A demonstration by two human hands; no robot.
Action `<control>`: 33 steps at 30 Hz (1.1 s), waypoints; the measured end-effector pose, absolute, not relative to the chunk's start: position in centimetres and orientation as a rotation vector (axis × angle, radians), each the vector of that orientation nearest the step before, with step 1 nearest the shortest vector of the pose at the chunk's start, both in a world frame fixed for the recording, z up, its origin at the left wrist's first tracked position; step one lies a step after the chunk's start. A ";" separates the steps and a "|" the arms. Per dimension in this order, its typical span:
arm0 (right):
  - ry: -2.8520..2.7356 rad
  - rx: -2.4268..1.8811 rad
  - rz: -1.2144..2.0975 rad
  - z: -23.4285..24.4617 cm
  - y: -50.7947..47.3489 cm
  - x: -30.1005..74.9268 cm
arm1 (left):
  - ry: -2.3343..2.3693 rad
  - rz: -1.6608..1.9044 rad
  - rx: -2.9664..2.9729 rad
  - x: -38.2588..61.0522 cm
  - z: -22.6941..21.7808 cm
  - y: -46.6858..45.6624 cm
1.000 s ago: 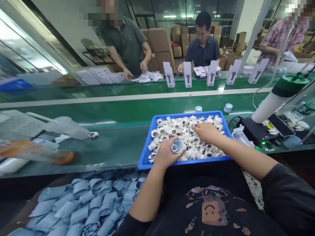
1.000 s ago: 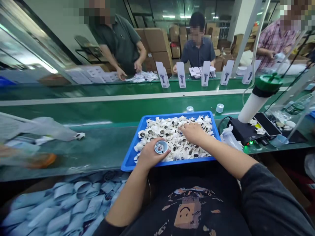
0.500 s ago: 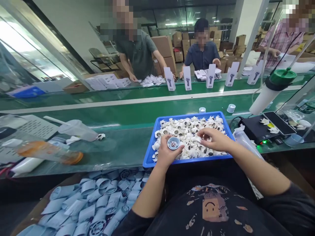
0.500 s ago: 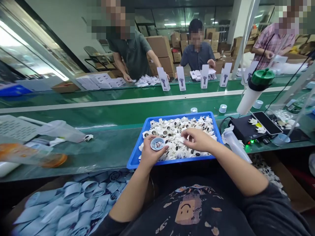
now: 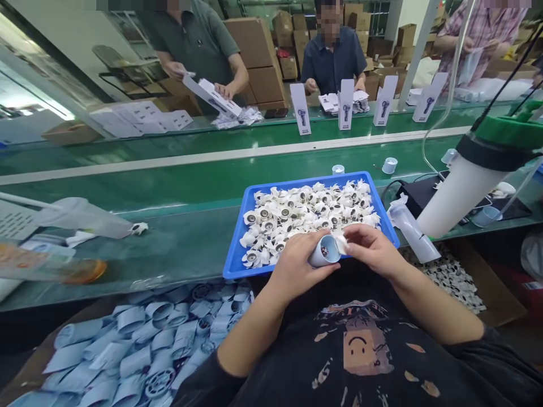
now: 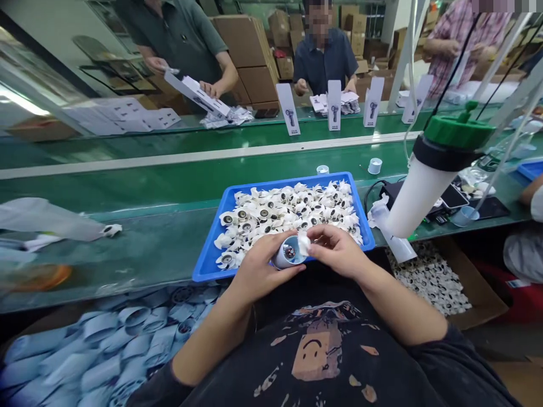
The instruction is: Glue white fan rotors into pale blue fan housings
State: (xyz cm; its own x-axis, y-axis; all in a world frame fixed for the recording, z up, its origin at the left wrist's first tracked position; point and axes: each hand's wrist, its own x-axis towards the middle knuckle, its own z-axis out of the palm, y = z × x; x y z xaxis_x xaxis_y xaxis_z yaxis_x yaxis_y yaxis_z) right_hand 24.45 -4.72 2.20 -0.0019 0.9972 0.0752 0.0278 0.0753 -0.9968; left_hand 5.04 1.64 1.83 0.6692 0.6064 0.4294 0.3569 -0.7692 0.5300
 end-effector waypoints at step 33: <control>-1.789 -1.151 0.654 1.5 -5.1 23.9 | 0.708 1.148 2.792 4.9 0.5 -0.2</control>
